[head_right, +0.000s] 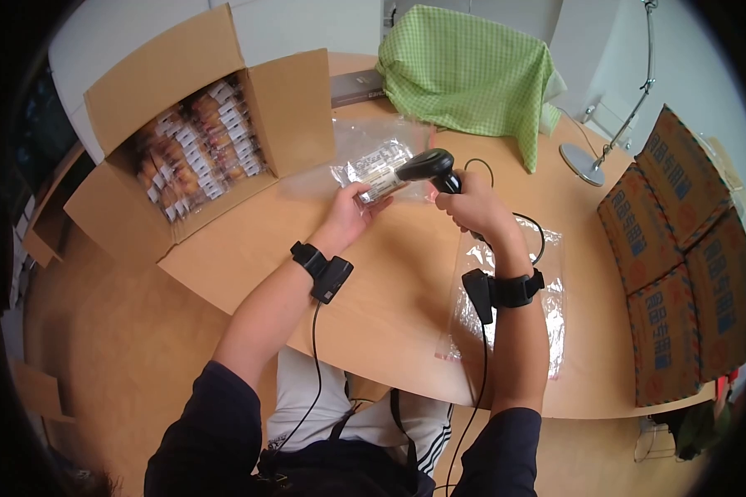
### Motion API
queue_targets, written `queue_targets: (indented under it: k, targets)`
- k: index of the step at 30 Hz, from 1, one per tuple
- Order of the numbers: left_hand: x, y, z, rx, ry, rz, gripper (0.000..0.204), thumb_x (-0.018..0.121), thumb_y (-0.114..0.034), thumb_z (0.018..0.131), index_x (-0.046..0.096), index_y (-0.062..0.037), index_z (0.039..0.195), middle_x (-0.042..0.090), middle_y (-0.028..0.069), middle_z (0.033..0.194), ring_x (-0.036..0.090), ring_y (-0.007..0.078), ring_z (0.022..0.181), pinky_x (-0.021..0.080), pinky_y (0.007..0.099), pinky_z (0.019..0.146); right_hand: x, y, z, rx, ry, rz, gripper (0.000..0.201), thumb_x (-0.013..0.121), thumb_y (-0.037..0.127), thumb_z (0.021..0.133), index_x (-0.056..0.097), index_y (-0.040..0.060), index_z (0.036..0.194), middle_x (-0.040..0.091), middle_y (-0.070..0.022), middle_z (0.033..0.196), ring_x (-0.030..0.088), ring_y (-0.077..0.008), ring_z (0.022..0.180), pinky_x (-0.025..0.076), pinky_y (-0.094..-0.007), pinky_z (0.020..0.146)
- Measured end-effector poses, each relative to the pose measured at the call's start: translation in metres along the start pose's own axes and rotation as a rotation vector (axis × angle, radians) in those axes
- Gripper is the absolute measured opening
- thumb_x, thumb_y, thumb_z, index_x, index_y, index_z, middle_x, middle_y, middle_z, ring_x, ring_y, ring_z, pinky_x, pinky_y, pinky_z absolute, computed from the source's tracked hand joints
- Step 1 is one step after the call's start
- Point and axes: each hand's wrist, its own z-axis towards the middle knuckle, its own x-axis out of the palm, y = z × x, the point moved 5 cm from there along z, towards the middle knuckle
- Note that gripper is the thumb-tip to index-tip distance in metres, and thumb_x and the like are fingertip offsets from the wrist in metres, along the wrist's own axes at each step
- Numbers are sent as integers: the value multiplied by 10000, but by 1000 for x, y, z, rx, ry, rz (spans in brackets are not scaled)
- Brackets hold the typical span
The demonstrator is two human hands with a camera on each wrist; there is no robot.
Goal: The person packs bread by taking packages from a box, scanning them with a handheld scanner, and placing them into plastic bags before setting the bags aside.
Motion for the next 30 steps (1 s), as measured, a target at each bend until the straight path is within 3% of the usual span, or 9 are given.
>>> queue_targets:
  k: [7,10,12,13,16,19,24,26,30]
  targets:
    - [-6,1,2,12,-48,37,375,432,-85,898,451,79,1234,591,201,1200,610,308,1057,530,459,943,-2,-15,11,-1,-138,-91,413,605,242,826,525,-50,1108,583,-86,764,570,-152,599,479,-308,531]
    - [-6,3,3,17,-90,12,385,437,-97,892,454,77,1236,592,211,1192,615,316,1037,540,463,906,-2,-31,23,47,-117,-6,443,590,239,843,494,-67,1148,599,-141,823,610,-221,704,508,-364,634]
    - [-11,4,9,26,-101,-3,397,444,-109,887,453,78,1237,590,212,1196,615,316,1036,544,460,892,0,-39,34,-133,-186,-107,426,569,234,891,474,-76,1168,617,-228,912,631,-340,839,499,-420,759]
    - [-16,5,12,31,-126,-14,409,452,-121,881,452,80,1238,588,214,1201,615,317,1035,548,457,877,1,-35,33,-151,-187,-126,426,569,234,891,474,-76,1168,617,-228,912,631,-340,839,499,-420,759]
    - [-22,1,12,116,-166,-56,425,474,-160,862,479,71,1219,620,206,1142,645,304,955,577,419,767,9,-30,41,-255,-293,-315,378,568,194,924,465,-54,1190,599,-295,1072,567,-460,1031,457,-454,874]
    - [-18,-6,6,167,-220,-62,406,478,-182,853,515,53,1183,652,187,1052,670,281,859,586,383,665,20,-33,60,-466,-296,-450,375,600,149,890,476,-30,1195,600,-271,1082,561,-450,1048,451,-470,875]
    - [-26,-8,7,255,-289,-96,382,497,-184,837,528,39,1145,657,180,1012,679,276,799,579,376,583,26,-39,95,-410,-276,-649,382,630,122,854,501,31,1202,616,-210,1095,576,-403,1057,468,-460,840]
    - [-33,-3,11,264,-311,-104,374,503,-186,835,530,35,1135,656,179,1001,678,277,782,575,372,569,27,-50,113,-356,-250,-639,413,636,117,845,497,72,1232,617,-165,1150,578,-380,1088,446,-510,881]
    - [-35,-2,13,263,-329,-113,353,521,-200,830,535,25,1102,653,172,973,676,279,758,569,367,562,36,-66,136,-426,-160,-598,453,632,111,843,481,110,1270,603,-137,1209,557,-360,1152,368,-590,979]
